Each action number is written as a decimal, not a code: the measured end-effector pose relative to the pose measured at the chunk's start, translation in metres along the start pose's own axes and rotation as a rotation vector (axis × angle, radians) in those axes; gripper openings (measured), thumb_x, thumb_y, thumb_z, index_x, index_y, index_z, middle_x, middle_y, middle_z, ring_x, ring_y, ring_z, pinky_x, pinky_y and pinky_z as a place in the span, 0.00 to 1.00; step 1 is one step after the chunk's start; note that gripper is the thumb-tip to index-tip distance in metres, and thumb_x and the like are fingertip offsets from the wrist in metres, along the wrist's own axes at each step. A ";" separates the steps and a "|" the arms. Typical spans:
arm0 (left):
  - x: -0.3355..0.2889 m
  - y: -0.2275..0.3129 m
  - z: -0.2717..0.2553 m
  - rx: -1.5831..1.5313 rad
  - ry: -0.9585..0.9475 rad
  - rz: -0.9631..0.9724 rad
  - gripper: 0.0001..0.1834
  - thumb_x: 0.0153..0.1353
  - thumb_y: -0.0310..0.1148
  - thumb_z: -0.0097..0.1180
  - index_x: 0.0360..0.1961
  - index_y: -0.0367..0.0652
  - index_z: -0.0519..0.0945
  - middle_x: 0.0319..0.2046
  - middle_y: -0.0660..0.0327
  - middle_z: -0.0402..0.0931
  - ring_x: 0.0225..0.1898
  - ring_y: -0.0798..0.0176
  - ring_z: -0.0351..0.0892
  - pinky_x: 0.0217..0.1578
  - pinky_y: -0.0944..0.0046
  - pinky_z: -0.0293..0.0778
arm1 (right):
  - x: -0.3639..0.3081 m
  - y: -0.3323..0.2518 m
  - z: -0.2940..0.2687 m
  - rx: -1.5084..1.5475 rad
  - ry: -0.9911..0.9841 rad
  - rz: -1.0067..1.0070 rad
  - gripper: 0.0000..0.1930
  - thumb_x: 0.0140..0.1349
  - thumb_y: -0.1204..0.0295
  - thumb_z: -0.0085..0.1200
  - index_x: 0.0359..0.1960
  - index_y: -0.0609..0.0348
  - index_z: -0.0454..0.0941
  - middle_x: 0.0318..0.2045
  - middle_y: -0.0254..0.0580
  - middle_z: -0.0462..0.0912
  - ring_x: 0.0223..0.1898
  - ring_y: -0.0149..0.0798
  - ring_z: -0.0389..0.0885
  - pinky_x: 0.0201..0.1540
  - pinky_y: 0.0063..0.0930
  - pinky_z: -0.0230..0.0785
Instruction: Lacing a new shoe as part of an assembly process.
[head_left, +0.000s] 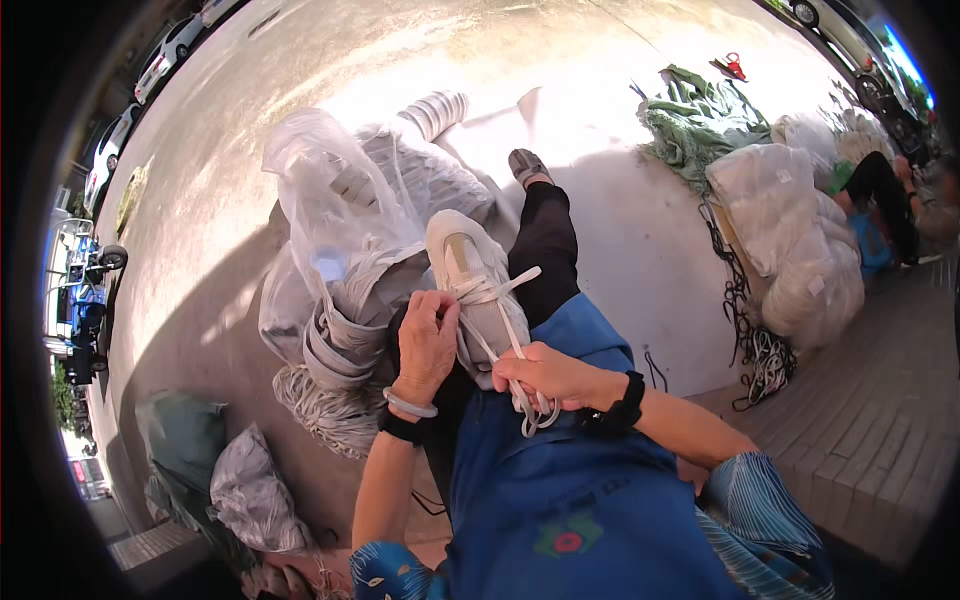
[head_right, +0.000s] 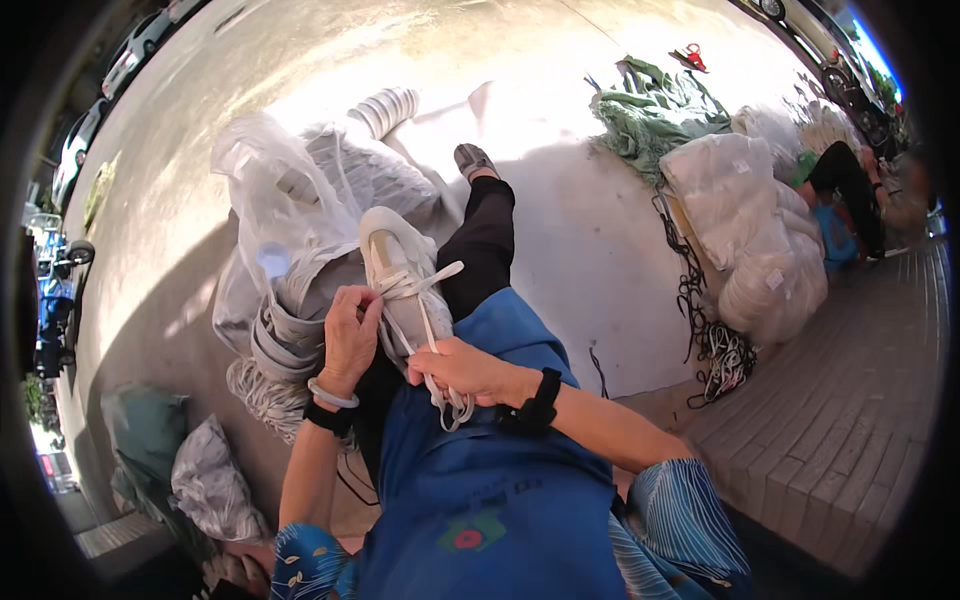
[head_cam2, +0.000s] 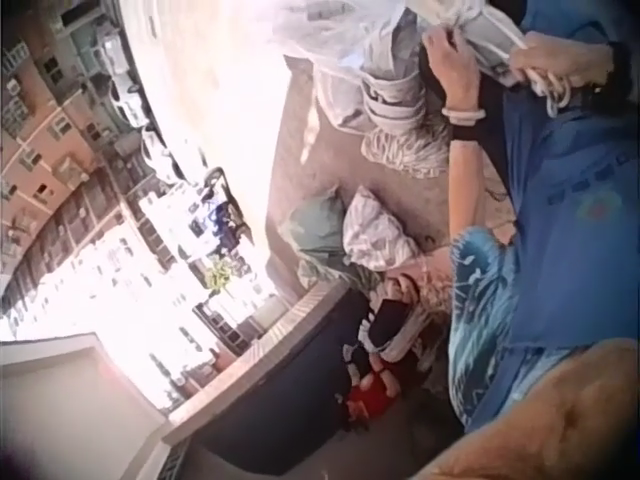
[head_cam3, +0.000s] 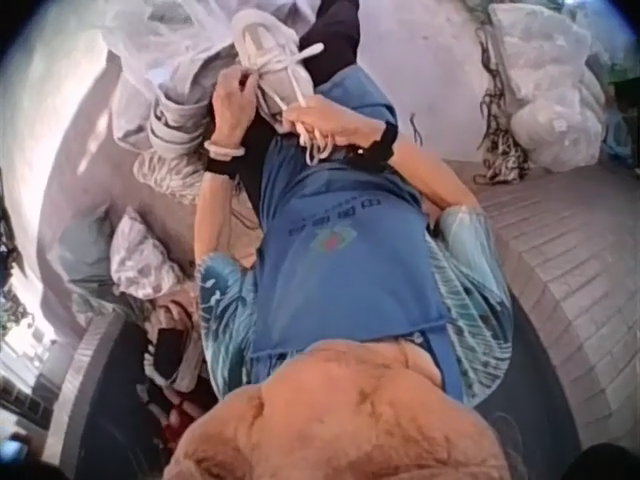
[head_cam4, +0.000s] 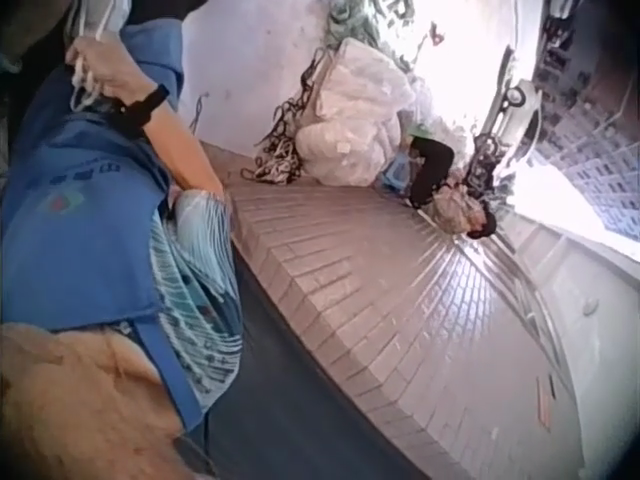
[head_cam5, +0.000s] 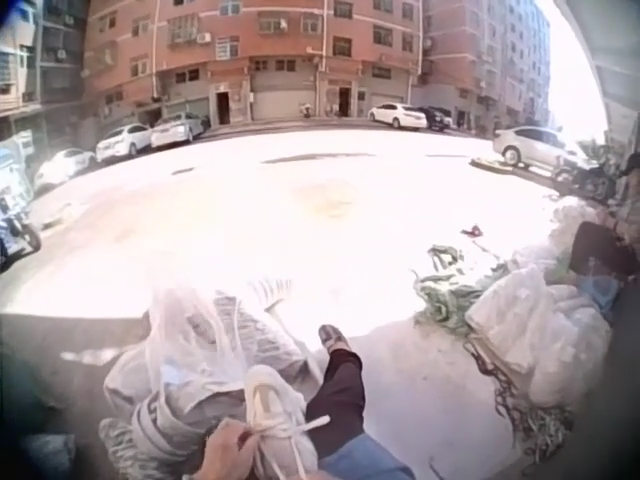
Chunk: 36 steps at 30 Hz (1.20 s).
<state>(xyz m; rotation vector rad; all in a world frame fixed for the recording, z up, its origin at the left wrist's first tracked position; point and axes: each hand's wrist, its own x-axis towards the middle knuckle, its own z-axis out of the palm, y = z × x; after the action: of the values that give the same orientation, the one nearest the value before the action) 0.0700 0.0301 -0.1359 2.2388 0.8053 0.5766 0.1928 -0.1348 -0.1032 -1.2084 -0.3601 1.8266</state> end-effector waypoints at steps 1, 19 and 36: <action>-0.001 -0.012 0.005 -0.140 -0.055 -0.039 0.07 0.63 0.30 0.56 0.37 0.38 0.75 0.27 0.59 0.74 0.21 0.64 0.73 0.24 0.64 0.70 | 0.000 0.000 0.001 -0.007 0.008 0.012 0.13 0.66 0.63 0.47 0.29 0.60 0.73 0.15 0.29 0.67 0.15 0.24 0.66 0.16 0.20 0.57; -0.005 -0.027 -0.003 -0.618 -0.145 -0.466 0.05 0.68 0.29 0.47 0.41 0.40 0.70 0.28 0.61 0.72 0.20 0.72 0.73 0.15 0.71 0.74 | -0.008 0.009 0.116 -0.564 -0.759 -0.458 0.15 0.64 0.67 0.45 0.25 0.66 0.75 0.18 0.46 0.72 0.21 0.42 0.71 0.29 0.35 0.64; -0.020 0.054 -0.035 -0.681 -0.662 -0.575 0.16 0.70 0.41 0.48 0.43 0.37 0.77 0.26 0.63 0.76 0.19 0.71 0.76 0.22 0.71 0.75 | -0.013 -0.003 0.099 -1.099 -0.741 -0.643 0.18 0.65 0.62 0.47 0.24 0.66 0.76 0.21 0.56 0.76 0.27 0.56 0.78 0.31 0.44 0.68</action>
<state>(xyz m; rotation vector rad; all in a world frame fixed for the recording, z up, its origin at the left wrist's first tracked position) 0.0555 0.0005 -0.0774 1.3376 0.7039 -0.1650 0.1121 -0.1220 -0.0464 -0.7958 -2.0942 1.3803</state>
